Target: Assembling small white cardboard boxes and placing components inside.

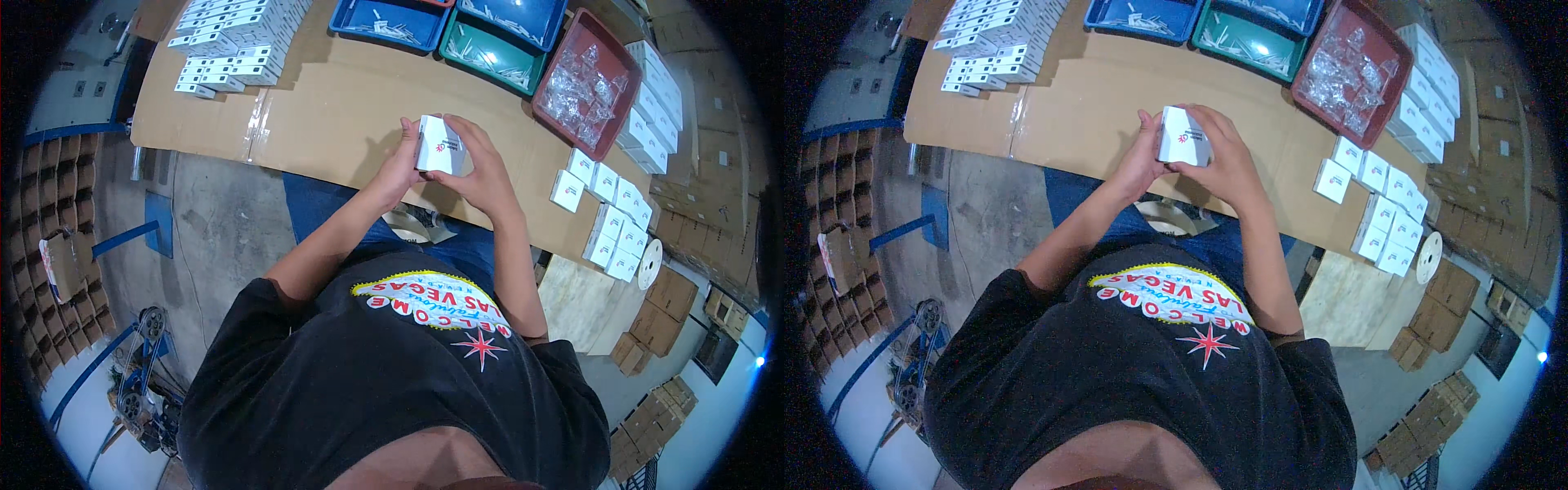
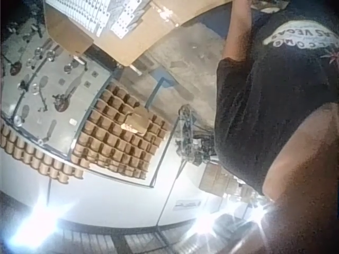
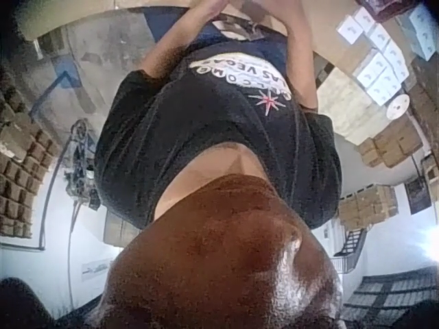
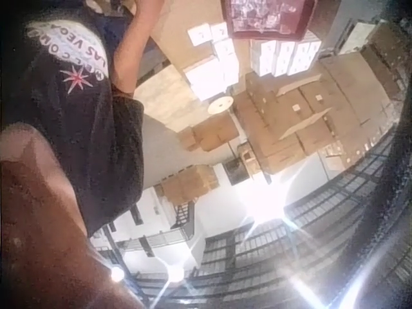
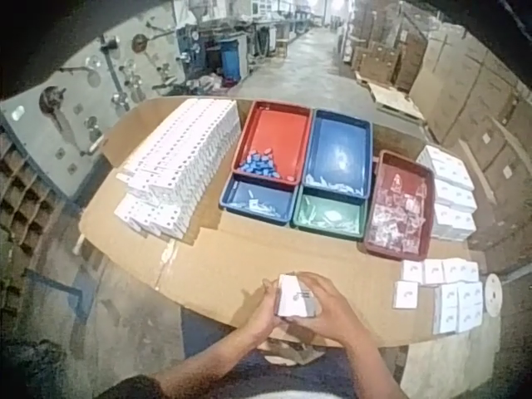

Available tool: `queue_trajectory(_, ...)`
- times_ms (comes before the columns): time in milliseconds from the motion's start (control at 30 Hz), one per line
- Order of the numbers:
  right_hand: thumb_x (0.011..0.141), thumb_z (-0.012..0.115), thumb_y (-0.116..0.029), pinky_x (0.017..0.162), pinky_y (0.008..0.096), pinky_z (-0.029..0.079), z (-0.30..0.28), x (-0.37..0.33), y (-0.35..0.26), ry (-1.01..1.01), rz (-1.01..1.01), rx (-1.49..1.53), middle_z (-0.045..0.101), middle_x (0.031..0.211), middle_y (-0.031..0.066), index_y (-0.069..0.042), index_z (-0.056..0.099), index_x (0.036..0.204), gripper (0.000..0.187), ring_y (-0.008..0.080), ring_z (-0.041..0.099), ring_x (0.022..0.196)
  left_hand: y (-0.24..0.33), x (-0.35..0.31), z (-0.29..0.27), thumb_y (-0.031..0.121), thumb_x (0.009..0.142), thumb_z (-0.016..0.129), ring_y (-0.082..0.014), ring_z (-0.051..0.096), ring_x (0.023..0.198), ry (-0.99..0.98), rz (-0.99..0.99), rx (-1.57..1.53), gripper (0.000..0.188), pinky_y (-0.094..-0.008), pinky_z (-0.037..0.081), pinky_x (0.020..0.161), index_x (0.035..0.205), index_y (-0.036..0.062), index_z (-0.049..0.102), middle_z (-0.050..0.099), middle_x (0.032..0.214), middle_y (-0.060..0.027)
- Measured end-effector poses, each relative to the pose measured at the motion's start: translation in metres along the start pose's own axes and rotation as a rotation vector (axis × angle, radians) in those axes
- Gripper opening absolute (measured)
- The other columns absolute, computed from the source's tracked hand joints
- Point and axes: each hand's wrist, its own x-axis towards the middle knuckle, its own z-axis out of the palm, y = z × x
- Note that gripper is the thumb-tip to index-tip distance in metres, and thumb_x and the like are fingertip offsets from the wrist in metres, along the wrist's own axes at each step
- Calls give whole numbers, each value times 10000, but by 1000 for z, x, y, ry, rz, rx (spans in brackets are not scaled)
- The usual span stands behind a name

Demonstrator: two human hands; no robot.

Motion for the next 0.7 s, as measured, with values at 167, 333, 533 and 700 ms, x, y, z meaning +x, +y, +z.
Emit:
queue_trajectory(167,704,899,-185,1145,444,452,2,0,2,3,-5,-11,567,1468,140,-105,564,1455,826,349,529,1378,-6,1,-2,638,1091,259,-212,585,1316,31,5,-16,683,-430,518,1040,1595,185,350,575,1437,-72)
queue_trajectory(333,706,903,-179,1190,453,412,2,0,0,24,-26,-13,532,1531,148,-126,554,1483,853,362,454,1462,-6,-2,7,412,1121,481,-131,642,1169,91,116,7,482,-340,563,918,1556,214,425,618,1336,-31)
queue_trajectory(533,696,925,-166,1211,439,377,4,-6,-3,128,-43,9,501,1561,176,-107,517,1525,927,364,419,1492,-9,-1,2,338,1121,507,-142,654,1160,68,173,16,479,-338,584,910,1540,116,434,624,1333,-54)
queue_trajectory(700,795,898,-206,1105,396,467,2,-12,-2,290,194,222,614,1417,185,-35,537,1485,797,291,570,1338,-2,-12,3,343,1117,511,-163,646,1197,40,181,-104,479,-357,584,979,1520,94,441,627,1325,-68)
